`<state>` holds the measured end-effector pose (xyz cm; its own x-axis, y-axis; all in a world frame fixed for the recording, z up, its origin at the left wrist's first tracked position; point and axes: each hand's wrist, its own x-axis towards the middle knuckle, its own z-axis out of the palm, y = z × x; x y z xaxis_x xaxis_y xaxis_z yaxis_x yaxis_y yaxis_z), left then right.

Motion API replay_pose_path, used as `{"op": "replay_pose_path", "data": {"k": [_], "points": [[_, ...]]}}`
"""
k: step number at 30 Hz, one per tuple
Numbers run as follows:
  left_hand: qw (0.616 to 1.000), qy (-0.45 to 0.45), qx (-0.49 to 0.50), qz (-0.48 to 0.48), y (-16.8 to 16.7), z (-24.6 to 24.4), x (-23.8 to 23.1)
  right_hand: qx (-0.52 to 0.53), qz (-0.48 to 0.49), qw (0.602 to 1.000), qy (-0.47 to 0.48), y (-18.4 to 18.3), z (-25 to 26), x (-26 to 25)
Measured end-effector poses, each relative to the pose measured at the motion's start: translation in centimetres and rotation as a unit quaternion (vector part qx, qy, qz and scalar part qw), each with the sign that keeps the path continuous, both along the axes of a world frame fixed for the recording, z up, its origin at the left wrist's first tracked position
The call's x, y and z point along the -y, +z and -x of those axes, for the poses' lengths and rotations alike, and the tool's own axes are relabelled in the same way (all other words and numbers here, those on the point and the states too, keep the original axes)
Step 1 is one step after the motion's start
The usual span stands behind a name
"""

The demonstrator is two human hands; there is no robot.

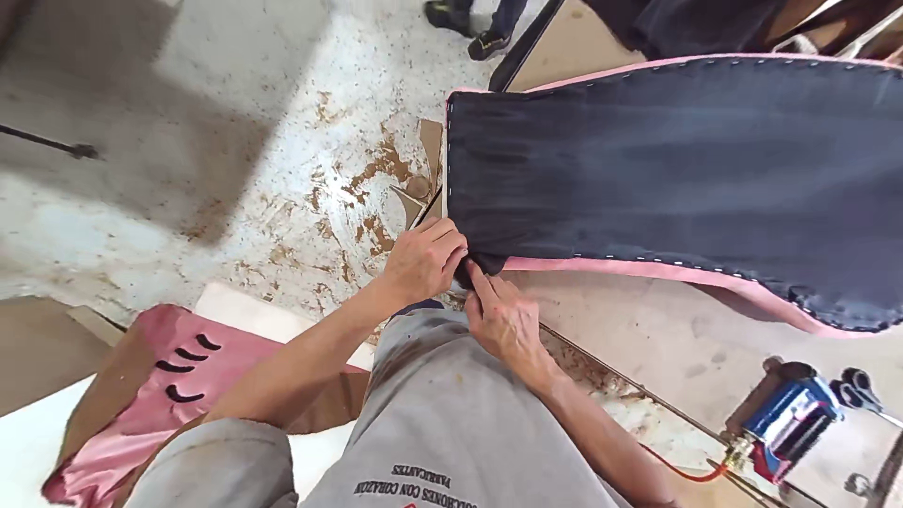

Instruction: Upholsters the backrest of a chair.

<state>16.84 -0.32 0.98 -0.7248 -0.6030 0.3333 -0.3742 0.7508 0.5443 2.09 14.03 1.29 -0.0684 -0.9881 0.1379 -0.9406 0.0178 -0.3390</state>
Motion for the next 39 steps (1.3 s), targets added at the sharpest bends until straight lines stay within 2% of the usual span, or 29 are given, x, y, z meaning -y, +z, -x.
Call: {"op": "replay_pose_path", "data": {"k": [4, 8, 13, 14, 18, 20, 22, 24, 27, 31, 36, 39], "points": [[0.999, 0.032, -0.034, -0.022, -0.6, 0.0, -0.8, 0.029, 0.01, 1.0, -0.005, -0.9, 0.5, -0.5], [0.997, 0.037, -0.03, -0.053, -0.1, 0.0, -0.5, -0.009, -0.006, 1.0, -0.023, -0.8, 0.9, 1.1], [0.996, 0.032, -0.014, -0.084, 0.3, 0.0, 0.1, -0.01, -0.162, 0.986, -0.02, 3.6, 1.2, 4.5], [0.996, 0.03, -0.009, -0.078, 0.3, 0.1, 0.0, -0.007, -0.15, 0.988, -0.021, 3.4, 1.5, 4.7], [0.999, 0.019, -0.016, -0.029, -0.2, 0.0, -0.4, 0.055, 0.065, 0.993, -0.085, 0.3, 1.4, 4.3], [0.999, 0.022, -0.025, -0.035, -0.3, -0.2, -0.5, 0.078, 0.063, 0.988, -0.119, 0.9, 1.7, 4.7], [0.999, 0.029, -0.025, -0.037, -0.4, -0.2, -0.8, 0.065, 0.059, 0.993, -0.074, 1.5, 2.7, 5.4], [0.999, 0.035, -0.033, -0.026, -0.5, -0.1, -0.9, 0.011, 0.111, 0.993, 0.032, 1.6, 4.2, 6.1], [0.999, 0.035, -0.036, 0.017, -0.9, 0.0, -1.2, -0.071, 0.177, 0.968, 0.164, 1.2, 5.6, 7.3], [0.999, 0.031, -0.01, 0.023, -0.8, 0.2, -0.9, -0.117, 0.069, 0.982, 0.132, 2.8, 5.0, 9.1], [0.996, -0.028, 0.007, -0.088, 0.4, -1.2, 0.4, -0.077, -0.068, 0.976, 0.195, 5.6, 6.1, 7.9], [0.997, -0.032, -0.018, -0.066, -0.3, -1.7, 0.2, -0.022, -0.041, 0.982, 0.183, 5.7, 6.9, 5.3]]}}
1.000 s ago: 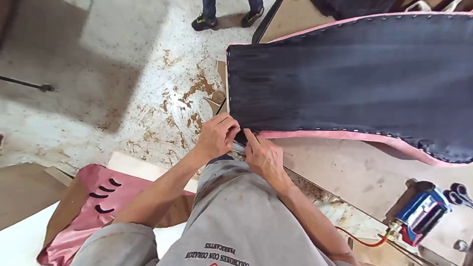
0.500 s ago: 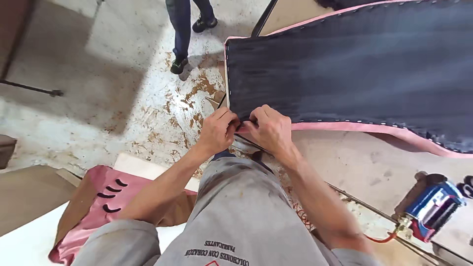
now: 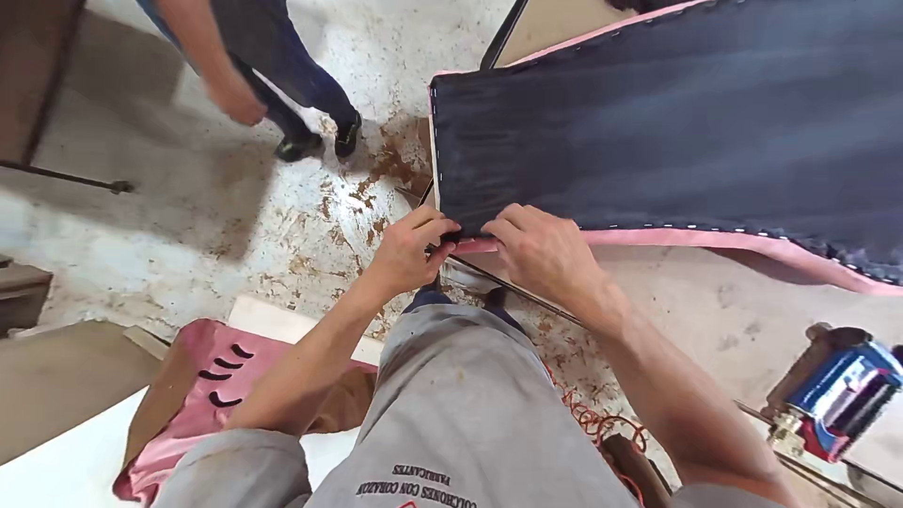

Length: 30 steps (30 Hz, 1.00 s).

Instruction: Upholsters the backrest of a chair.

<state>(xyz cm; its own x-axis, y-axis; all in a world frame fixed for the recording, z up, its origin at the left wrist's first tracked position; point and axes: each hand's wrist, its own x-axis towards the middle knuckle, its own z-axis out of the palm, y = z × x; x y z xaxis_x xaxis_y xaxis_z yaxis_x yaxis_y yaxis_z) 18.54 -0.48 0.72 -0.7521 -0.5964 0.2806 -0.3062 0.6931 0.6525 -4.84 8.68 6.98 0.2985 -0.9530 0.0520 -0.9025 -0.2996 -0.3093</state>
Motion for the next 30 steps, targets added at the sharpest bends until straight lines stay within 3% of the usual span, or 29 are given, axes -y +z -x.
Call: {"op": "replay_pose_path", "data": {"k": [4, 11, 17, 20, 24, 30], "points": [[0.997, 0.056, -0.039, 0.024, -0.7, 0.7, -0.8, 0.073, 0.115, 0.986, -0.099, -3.1, -2.2, -2.9], [0.991, 0.117, -0.054, 0.04, -1.1, 1.6, -1.6, 0.075, 0.179, 0.965, -0.177, -7.7, -5.4, -4.7], [0.989, 0.127, -0.07, -0.011, -1.4, 1.8, -1.4, 0.089, 0.2, 0.953, -0.21, -7.7, -4.9, -2.5], [0.992, 0.109, -0.057, -0.038, -1.1, 1.5, -0.7, 0.095, 0.189, 0.962, -0.175, -7.1, -4.3, -1.6], [0.993, 0.088, -0.068, -0.038, -1.3, 1.3, -0.3, 0.067, 0.207, 0.974, -0.06, -7.1, -2.8, -0.6], [0.982, 0.113, -0.115, -0.095, -2.6, 1.4, -1.0, 0.051, 0.201, 0.976, 0.059, -6.7, -1.7, 1.6]]}}
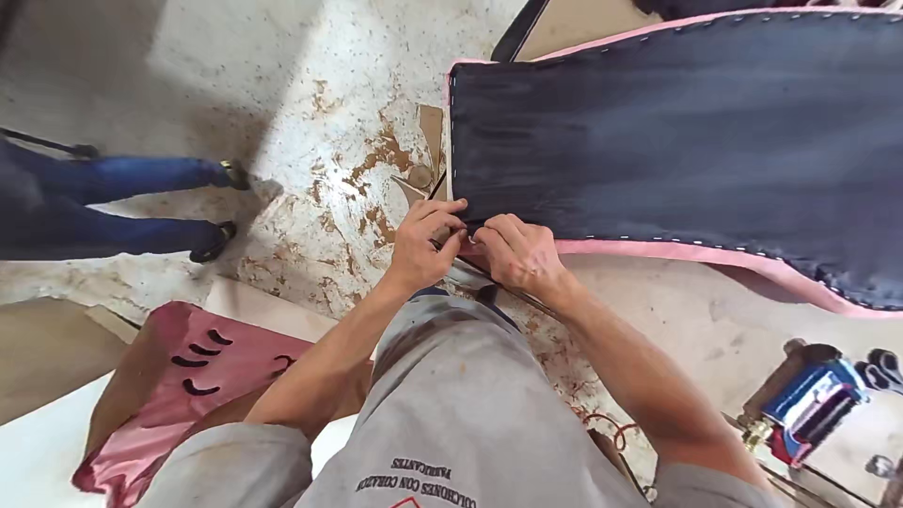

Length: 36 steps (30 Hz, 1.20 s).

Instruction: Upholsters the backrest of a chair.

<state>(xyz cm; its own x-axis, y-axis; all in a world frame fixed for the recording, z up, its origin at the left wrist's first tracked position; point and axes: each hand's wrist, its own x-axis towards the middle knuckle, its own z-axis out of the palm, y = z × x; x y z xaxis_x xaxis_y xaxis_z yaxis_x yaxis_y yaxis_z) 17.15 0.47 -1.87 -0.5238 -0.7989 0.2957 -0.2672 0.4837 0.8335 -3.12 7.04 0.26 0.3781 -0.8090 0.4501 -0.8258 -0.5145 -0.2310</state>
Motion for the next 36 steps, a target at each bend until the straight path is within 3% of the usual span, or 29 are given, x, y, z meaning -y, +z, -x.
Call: {"op": "replay_pose_path", "data": {"k": [8, 13, 22, 29, 33, 36], "points": [[1.0, 0.018, -0.008, 0.022, -0.1, 0.4, -0.4, 0.041, 0.028, 0.999, -0.015, -0.7, -0.4, 1.0], [1.0, 0.018, -0.02, 0.012, -0.3, 0.1, 0.0, 0.104, 0.001, 0.987, -0.119, 0.1, -1.1, -2.6], [0.998, -0.032, -0.048, -0.023, -0.7, -0.7, 1.2, -0.037, -0.023, 0.982, -0.183, 0.7, -3.8, -2.7], [0.995, -0.076, -0.061, -0.023, -1.5, -1.5, 1.9, -0.16, -0.104, 0.977, -0.095, 3.3, -3.2, -0.8], [0.993, -0.088, -0.077, -0.009, -1.7, -1.7, 2.2, -0.214, -0.154, 0.956, -0.128, 5.3, -5.1, 0.0], [0.993, -0.077, -0.09, 0.018, -2.2, -1.5, 1.9, -0.231, -0.128, 0.953, -0.147, 4.7, -6.6, -0.5]]}}
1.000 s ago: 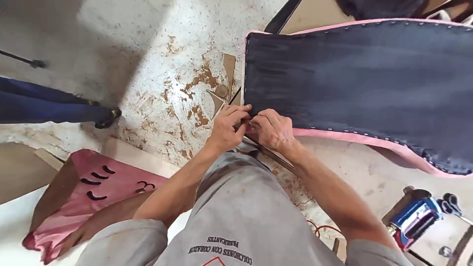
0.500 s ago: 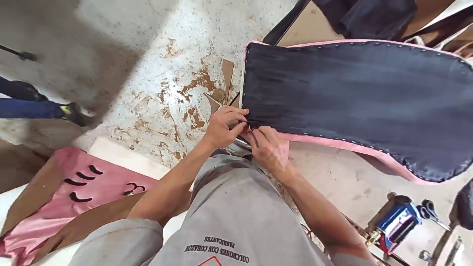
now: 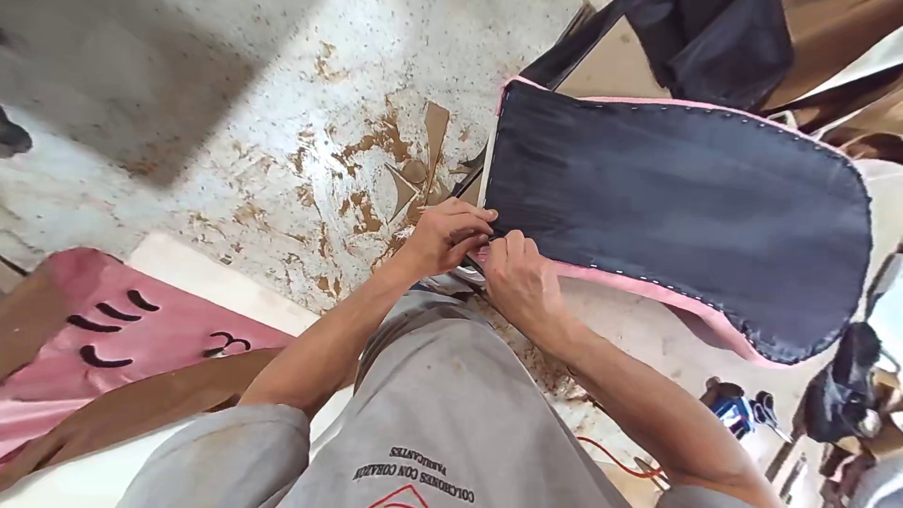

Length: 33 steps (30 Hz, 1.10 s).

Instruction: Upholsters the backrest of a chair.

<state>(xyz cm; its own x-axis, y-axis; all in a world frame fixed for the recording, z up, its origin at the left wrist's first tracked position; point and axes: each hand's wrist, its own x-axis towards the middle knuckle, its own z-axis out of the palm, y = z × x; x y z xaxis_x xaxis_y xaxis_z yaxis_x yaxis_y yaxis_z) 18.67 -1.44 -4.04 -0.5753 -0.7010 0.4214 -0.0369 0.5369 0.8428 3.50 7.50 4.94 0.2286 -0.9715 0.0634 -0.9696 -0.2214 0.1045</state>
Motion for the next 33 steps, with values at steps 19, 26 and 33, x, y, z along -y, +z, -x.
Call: {"op": "replay_pose_path", "data": {"k": [19, 26, 33], "points": [[1.0, 0.003, 0.013, 0.001, -0.3, 0.0, 0.0, 0.135, -0.054, 0.989, -0.019, -0.7, 1.2, 0.5], [1.0, 0.005, 0.022, 0.004, -0.1, -0.1, 0.0, 0.145, -0.032, 0.988, -0.041, -1.4, 1.2, 0.5], [1.0, 0.006, 0.031, -0.003, 0.0, -0.1, 0.1, 0.231, -0.022, 0.967, -0.105, -0.4, 1.9, 0.2]]}}
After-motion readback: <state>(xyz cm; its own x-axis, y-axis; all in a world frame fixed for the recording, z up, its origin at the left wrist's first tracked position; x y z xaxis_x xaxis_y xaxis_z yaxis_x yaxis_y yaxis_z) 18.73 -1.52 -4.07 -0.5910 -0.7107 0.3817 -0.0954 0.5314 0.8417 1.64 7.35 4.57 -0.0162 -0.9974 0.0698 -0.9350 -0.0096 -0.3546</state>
